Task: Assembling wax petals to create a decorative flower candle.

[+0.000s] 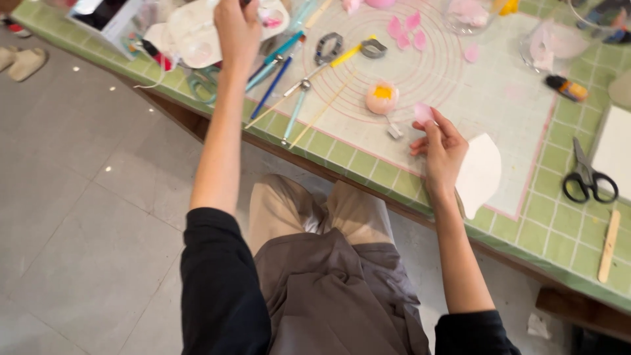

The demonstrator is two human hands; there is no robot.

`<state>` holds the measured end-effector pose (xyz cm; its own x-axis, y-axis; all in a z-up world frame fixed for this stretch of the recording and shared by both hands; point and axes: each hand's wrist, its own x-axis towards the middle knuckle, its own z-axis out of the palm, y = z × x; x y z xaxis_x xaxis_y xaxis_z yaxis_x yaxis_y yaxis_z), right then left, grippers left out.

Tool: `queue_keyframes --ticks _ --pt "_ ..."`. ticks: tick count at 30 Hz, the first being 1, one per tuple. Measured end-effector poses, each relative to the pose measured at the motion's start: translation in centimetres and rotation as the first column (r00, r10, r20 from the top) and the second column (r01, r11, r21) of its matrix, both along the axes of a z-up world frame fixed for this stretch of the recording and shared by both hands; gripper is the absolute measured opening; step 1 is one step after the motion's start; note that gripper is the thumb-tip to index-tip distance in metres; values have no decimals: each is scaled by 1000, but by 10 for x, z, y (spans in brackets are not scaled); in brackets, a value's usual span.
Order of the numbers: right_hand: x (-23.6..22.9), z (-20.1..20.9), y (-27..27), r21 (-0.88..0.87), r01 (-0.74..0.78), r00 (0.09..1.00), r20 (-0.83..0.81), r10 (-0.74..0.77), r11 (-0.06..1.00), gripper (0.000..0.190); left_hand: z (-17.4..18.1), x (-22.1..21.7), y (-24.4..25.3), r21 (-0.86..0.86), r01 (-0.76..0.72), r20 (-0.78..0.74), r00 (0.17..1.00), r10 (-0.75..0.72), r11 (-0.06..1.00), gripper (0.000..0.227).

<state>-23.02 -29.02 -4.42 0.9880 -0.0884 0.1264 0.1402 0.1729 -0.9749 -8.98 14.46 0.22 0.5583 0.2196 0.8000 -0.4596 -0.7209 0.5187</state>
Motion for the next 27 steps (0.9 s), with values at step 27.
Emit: queue_keyframes --ticks 27 --pt "-12 15 10 -13 92 996 -13 -93 996 23 25 -155 -257 7 632 -47 775 -631 775 15"
